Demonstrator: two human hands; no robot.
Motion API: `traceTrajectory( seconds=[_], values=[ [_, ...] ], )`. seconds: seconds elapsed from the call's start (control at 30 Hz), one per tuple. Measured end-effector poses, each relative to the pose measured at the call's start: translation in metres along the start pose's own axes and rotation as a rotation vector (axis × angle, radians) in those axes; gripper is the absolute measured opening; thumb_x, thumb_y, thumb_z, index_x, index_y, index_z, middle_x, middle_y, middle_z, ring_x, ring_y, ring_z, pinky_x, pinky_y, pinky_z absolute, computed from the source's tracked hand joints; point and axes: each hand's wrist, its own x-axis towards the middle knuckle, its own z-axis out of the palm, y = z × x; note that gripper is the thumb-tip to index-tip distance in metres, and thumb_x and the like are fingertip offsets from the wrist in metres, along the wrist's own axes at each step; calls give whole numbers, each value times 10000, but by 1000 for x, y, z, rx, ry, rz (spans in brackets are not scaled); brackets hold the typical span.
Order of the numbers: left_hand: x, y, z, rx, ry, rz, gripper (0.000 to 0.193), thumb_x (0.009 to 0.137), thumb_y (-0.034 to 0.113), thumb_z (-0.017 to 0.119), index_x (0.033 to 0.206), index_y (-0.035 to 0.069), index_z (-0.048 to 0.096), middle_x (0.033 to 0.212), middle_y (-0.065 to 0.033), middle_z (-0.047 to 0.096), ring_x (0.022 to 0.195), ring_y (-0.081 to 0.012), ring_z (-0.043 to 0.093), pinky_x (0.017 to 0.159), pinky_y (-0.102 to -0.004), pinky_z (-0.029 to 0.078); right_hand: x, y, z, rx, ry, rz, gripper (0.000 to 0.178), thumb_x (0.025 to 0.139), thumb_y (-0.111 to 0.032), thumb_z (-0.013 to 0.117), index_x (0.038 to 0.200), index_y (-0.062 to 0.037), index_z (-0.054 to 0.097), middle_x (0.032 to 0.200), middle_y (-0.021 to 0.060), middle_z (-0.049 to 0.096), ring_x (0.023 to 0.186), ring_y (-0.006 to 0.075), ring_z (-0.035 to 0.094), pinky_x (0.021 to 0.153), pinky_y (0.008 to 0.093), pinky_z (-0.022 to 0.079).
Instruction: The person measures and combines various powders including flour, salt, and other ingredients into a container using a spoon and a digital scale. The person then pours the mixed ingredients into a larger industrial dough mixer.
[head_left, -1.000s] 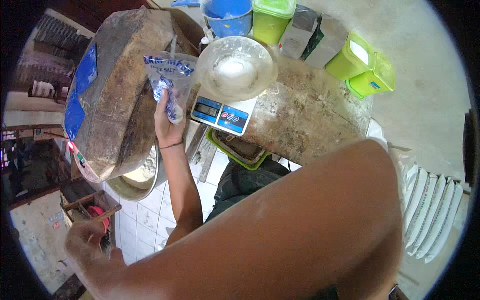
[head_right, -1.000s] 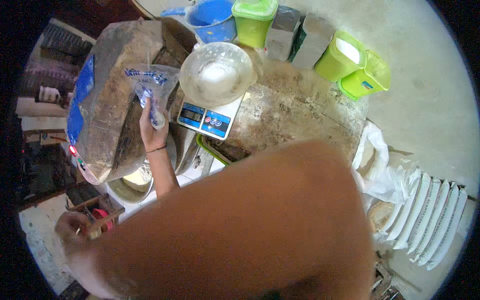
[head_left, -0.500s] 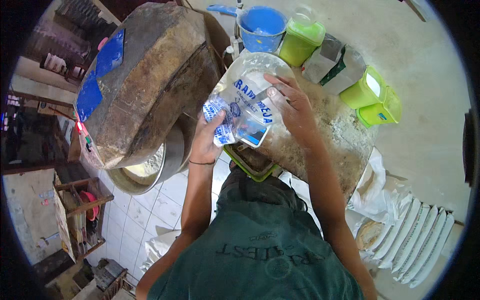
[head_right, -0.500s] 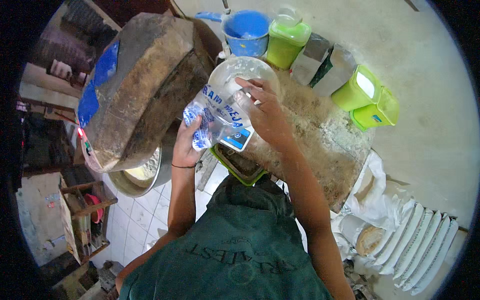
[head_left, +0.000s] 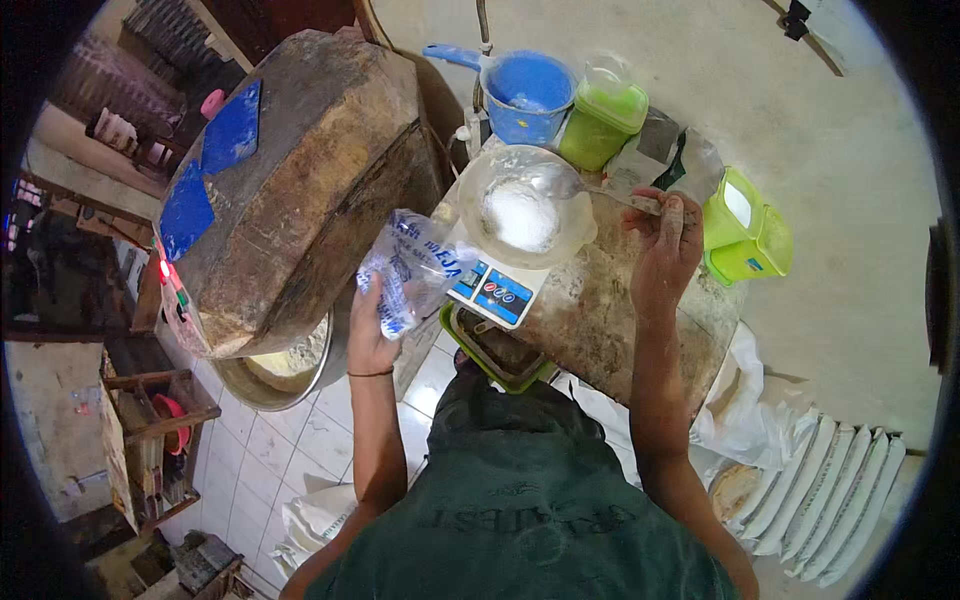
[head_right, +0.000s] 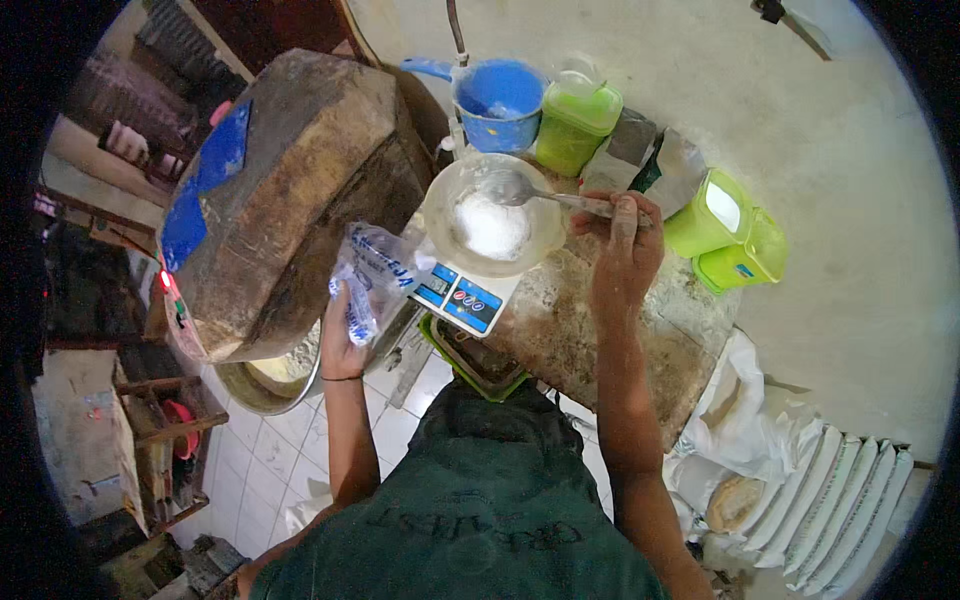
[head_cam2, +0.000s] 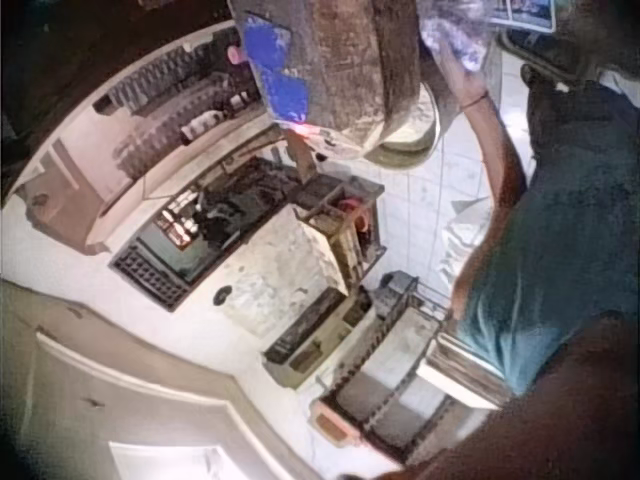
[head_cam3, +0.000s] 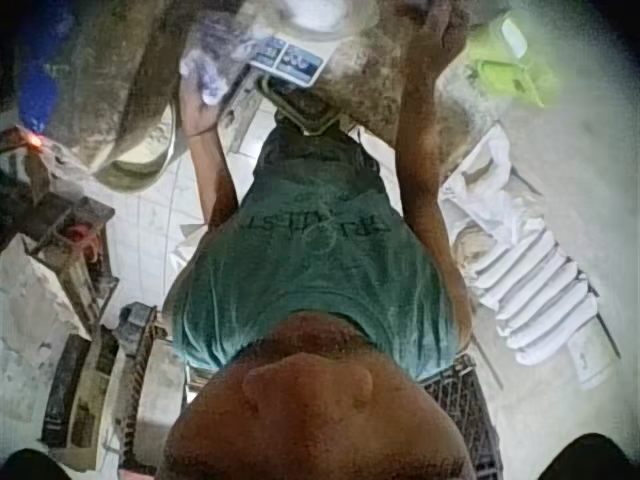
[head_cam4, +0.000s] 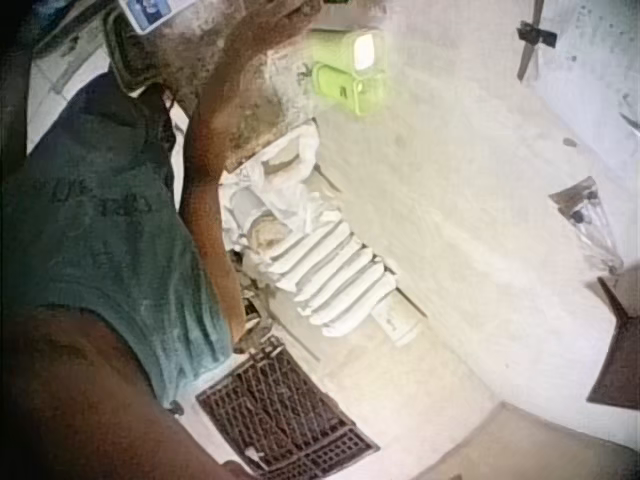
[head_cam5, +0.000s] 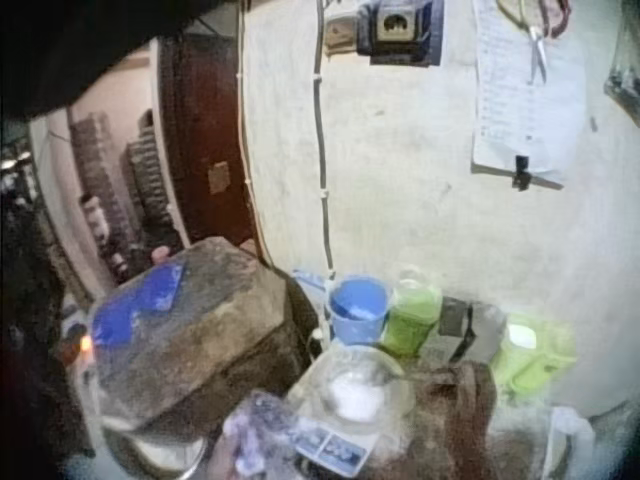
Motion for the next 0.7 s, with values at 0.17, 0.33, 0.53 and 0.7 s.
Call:
traceTrajectory(
  seconds=[0.17,0.33,0.53,0.7],
  values=[
    [-7,13,-22,-53,122,54,247,886,241,478,1041,50,488,886,-68,575,703,-135,587,544,-251,503,14,52,-30,-129,46,88,210,915,-180,393,955,20,444,895,147,574,660,172,572,593,274,487],
    [-11,14,-26,-151,187,62,291,888,281,465,1084,68,492,944,-65,584,748,-142,593,589,-251,508,8,76,-32,-132,81,155,223,918,-189,382,951,20,450,869,135,579,658,164,571,601,274,487],
    [-7,8,-39,-501,-8,-68,409,870,421,429,1089,82,494,969,-73,590,731,-171,612,457,-284,533,1,82,-24,-87,82,252,226,918,-199,392,950,16,454,831,119,583,646,171,579,591,281,486],
    [-4,-1,-39,-400,-181,-101,388,871,396,446,1087,81,509,932,-78,595,767,-187,598,569,-312,530,4,79,-23,-102,88,361,212,913,-188,403,896,7,484,801,105,589,629,170,587,580,273,493]
  ],
)
